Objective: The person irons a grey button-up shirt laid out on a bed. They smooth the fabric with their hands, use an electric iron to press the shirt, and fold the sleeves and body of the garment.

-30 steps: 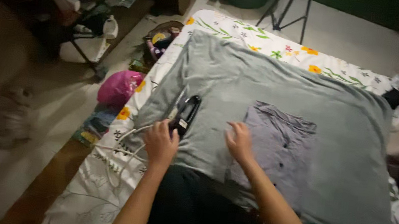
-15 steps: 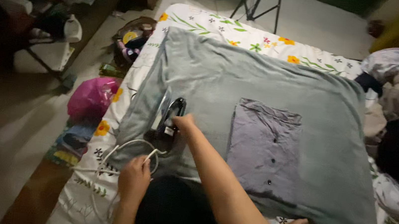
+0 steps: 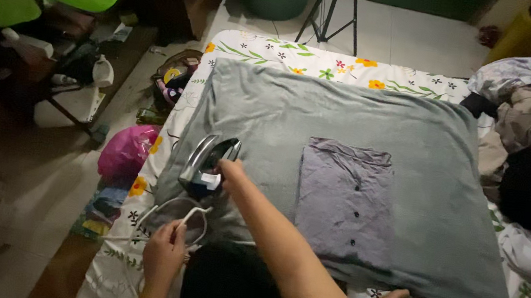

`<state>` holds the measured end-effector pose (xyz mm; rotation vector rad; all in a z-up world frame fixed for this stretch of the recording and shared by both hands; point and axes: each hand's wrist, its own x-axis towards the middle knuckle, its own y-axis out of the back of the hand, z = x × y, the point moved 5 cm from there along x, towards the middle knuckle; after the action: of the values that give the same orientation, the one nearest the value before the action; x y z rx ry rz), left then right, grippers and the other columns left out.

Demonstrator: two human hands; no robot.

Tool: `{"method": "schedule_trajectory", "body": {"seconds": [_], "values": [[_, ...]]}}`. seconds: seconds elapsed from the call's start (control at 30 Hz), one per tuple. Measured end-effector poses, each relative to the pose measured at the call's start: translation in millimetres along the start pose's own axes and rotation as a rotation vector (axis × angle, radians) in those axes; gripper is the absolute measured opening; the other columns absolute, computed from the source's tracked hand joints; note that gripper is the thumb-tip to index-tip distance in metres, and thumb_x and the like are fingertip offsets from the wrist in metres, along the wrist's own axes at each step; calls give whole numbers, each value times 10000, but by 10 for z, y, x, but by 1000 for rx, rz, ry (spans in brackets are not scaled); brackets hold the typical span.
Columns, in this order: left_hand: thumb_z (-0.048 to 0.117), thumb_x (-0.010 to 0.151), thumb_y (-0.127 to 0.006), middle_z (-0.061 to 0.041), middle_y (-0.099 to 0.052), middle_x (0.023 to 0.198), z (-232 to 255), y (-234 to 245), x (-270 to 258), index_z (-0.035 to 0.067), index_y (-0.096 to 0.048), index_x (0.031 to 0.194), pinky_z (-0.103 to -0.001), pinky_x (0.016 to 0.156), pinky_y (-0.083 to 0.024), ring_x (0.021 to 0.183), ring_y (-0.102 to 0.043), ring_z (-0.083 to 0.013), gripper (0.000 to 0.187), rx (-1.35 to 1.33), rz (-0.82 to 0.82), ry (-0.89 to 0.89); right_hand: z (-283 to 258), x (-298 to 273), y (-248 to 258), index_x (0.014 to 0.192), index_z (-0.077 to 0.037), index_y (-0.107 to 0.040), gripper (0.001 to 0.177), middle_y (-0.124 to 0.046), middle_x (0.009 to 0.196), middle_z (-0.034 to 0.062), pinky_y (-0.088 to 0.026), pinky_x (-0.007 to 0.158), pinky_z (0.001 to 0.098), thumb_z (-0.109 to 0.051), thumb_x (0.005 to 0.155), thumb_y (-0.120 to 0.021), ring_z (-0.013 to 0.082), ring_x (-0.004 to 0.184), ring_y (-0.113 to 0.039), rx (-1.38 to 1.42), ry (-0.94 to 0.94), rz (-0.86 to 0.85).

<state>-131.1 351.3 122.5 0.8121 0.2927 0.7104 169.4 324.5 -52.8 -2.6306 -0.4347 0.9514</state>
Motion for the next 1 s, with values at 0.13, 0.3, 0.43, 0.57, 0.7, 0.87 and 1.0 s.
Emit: {"method": "schedule_trajectory", "body": {"seconds": [0.13,0.3,0.43,0.57,0.7,0.87,1.0], "values": [[286,907,-653,-138,-757,986,609,-50,-171,82,-759,1028,-446,773,-558,892,-719,-351,260,-160,-244,-210,-639,-786,560,942,11,-607,154,-590,731,100,-537,554,414,31,791,-591,254,613,-613,-23,53,-89],[305,901,-682,-163,-749,987,1691,-681,-765,86,-762,1023,-443,804,-540,946,-704,-350,263,-122,-766,-475,-1845,-2244,1907,985,-113,-538,246,-552,729,60,-524,547,378,-36,767,-625,194,598,-554,-171,208,-139],[320,926,-654,-171,-739,992,2371,-1406,-1507,76,-734,1083,-438,799,-548,916,-729,-339,301,-343,-1147,-669,-2352,-3206,3045,1266,-110,-559,402,-649,839,41,-544,608,347,-230,899,-671,158,698,-628,-555,296,73],[346,972,-605,-197,-743,1028,2577,-2565,-1535,48,-772,1062,-461,859,-558,945,-727,-359,353,-90,-1016,-513,-2077,-3060,4075,1309,-44,-567,451,-597,791,101,-495,589,417,-267,934,-685,228,652,-561,-696,292,175],[530,852,-676,-169,-423,1540,2519,-3153,-1169,62,-477,1472,-606,1154,-285,1428,-382,-353,802,170,-313,-684,-1872,-2478,4601,1233,-21,-610,484,-740,1016,184,-575,759,474,-345,891,-718,316,876,-723,-1158,401,373],[741,782,-611,-125,-162,1685,2110,-3353,-1170,74,-220,1587,-664,1209,-35,1555,-98,-298,1116,394,-423,-788,-1496,-2293,4306,1277,-20,-531,512,-713,1070,280,-557,844,548,-397,946,-636,466,968,-710,-1343,244,689],[721,787,-591,-146,-140,1667,2063,-3297,-1204,249,-291,1574,-659,1172,14,1537,-77,-343,966,303,-409,-821,-1749,-2290,4084,1331,-42,-476,508,-710,1071,287,-556,855,565,-412,997,-569,479,1002,-698,-1410,164,778]]}}
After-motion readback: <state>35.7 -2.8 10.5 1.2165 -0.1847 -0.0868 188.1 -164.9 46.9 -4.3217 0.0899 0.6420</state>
